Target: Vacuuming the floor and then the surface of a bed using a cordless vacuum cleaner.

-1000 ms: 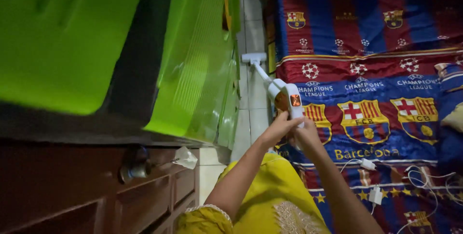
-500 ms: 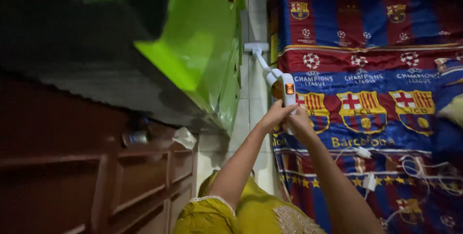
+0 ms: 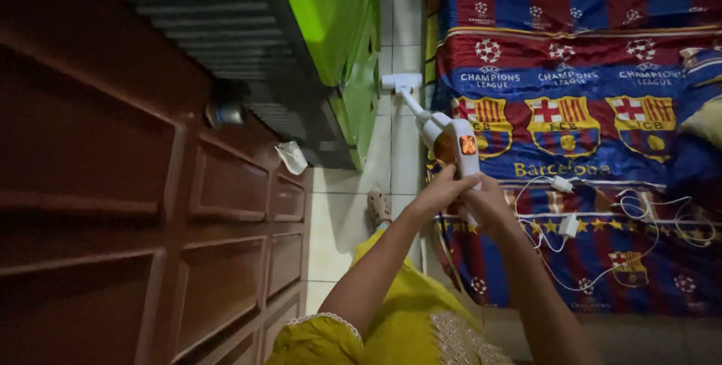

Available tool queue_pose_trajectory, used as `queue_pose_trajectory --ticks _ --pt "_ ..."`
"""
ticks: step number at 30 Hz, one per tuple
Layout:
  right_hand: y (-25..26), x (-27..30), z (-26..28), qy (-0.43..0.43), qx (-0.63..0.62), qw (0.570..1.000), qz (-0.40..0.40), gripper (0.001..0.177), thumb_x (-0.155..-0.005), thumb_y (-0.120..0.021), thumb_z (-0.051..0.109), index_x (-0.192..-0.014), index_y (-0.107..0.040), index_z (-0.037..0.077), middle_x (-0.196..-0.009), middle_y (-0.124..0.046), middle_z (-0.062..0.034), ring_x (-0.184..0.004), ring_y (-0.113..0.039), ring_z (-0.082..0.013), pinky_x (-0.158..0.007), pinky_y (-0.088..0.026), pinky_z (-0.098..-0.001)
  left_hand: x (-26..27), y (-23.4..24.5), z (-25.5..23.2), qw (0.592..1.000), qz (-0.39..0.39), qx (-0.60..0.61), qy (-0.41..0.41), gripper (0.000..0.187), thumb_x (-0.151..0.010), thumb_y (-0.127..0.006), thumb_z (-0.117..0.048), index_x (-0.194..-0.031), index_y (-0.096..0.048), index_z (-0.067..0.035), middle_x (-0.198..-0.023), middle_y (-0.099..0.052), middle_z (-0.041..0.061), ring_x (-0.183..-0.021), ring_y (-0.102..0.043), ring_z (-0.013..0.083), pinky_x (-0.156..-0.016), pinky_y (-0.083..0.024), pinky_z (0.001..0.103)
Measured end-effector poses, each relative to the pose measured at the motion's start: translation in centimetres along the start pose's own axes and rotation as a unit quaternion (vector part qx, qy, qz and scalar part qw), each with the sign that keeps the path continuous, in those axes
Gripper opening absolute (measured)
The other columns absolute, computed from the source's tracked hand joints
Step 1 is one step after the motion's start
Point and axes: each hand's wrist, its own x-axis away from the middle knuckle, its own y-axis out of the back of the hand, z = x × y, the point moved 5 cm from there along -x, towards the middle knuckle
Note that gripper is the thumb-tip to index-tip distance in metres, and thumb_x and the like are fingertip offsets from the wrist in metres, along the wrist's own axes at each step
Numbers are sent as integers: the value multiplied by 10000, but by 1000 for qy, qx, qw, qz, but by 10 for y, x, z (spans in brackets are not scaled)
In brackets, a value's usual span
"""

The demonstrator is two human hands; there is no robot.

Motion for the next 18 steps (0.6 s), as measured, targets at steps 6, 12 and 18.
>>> queue_pose_trajectory --ticks 6,12,18 --pt "13 -10 -27 79 11 997 11 162 -892 -667 100 -1022 -654 5 -803 -647 -55 -633 -598 -124 -527 -464 -278 -18 0 30 995 -6 -25 -99 636 -941 -741 -351 -1373 -536 69 -1224 -677 138 -1081 -654 176 -912 -537 312" --pt "1 -41 -20 89 -19 995 39 192 -890 -666 118 -1057 -650 26 -834 -649 -29 -669 -602 -117 -548 -477 -277 -54 20 38 998 -30 -5 -47 579 -935 -721 -334 -1352 -565 35 -1087 -658 160 -909 -618 228 -737 -512 378" --pt "-3 -45 -49 51 -47 997 44 162 -933 -648 142 -1040 -640 22 -808 -617 -47 -642 -567 -149 -522 -435 -314 -64 26 64 989 -47 -45 -129 532 -914 -735 -358 -1268 -619 22 -1117 -710 119 -984 -676 174 -837 -551 327"
